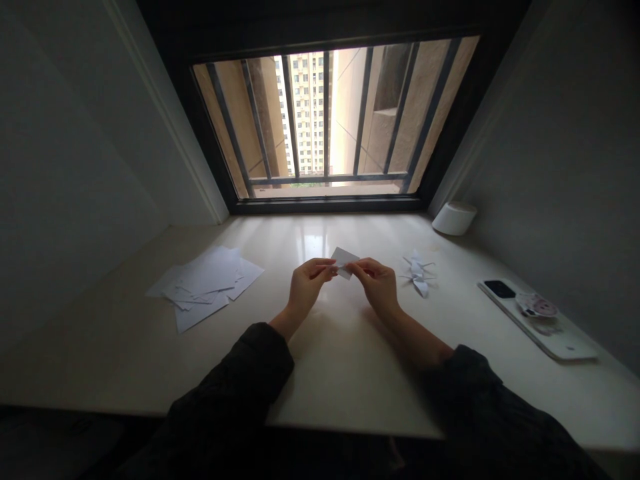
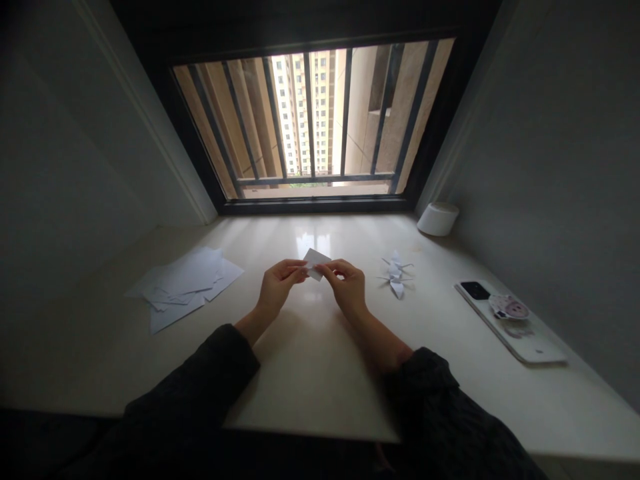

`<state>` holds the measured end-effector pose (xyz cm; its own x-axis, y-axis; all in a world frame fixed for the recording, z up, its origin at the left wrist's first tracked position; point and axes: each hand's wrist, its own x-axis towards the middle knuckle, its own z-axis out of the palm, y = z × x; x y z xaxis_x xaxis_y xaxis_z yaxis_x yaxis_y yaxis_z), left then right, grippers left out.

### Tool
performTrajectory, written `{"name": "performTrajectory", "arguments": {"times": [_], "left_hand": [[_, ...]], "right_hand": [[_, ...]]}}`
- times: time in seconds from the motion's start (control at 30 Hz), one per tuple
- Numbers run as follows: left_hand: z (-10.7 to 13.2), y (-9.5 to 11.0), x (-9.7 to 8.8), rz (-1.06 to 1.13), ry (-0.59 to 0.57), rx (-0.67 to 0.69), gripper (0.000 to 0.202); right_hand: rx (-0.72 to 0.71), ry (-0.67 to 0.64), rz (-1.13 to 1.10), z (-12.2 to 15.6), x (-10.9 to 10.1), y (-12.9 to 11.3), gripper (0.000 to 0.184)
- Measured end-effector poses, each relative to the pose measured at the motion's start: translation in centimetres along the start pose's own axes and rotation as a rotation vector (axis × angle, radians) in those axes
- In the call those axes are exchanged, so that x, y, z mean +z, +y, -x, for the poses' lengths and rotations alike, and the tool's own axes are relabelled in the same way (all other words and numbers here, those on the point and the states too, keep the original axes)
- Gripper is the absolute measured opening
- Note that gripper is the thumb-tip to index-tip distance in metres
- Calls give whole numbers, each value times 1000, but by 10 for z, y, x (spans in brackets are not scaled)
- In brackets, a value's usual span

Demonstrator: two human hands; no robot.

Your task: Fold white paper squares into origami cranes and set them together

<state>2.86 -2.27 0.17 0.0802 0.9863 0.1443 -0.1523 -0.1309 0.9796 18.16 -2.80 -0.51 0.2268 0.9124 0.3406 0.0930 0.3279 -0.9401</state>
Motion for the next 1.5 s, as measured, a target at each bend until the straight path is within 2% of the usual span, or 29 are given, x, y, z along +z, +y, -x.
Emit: {"name": "performTrajectory", "arguments": {"times": [0.13,0.37,0.47,0.6,0.8,0.9,1.2,1.3,1.5], "left_hand": [[-2,-2,-1,32,41,15,29],[-4,2,-7,42,41,15,26],[-6,2,-10,22,47,29,26],[-6,3,-10,-47,46,81,23],[-1,6,-7,-104,52,148,21],[0,5,-5,-68,66,114,22],[-2,0,-3,222,98,-107,28],[-3,-1,-4,259,86,-126,27],[-3,0,-4,244,85,-114,26]], "right_hand": [[46,-76,-99,0,1,2,18],[0,-191,-61,-4,-4,1,34],[-14,-219,-78,-5,-3,2,33],[20,-153,-117,-4,0,1,17],[155,-63,-201,-1,4,2,21],[180,-51,-239,-1,4,4,21],[217,-67,-304,-2,5,2,22],[190,-100,-293,-1,3,0,20],[184,-79,-265,-1,3,-3,19]]}}
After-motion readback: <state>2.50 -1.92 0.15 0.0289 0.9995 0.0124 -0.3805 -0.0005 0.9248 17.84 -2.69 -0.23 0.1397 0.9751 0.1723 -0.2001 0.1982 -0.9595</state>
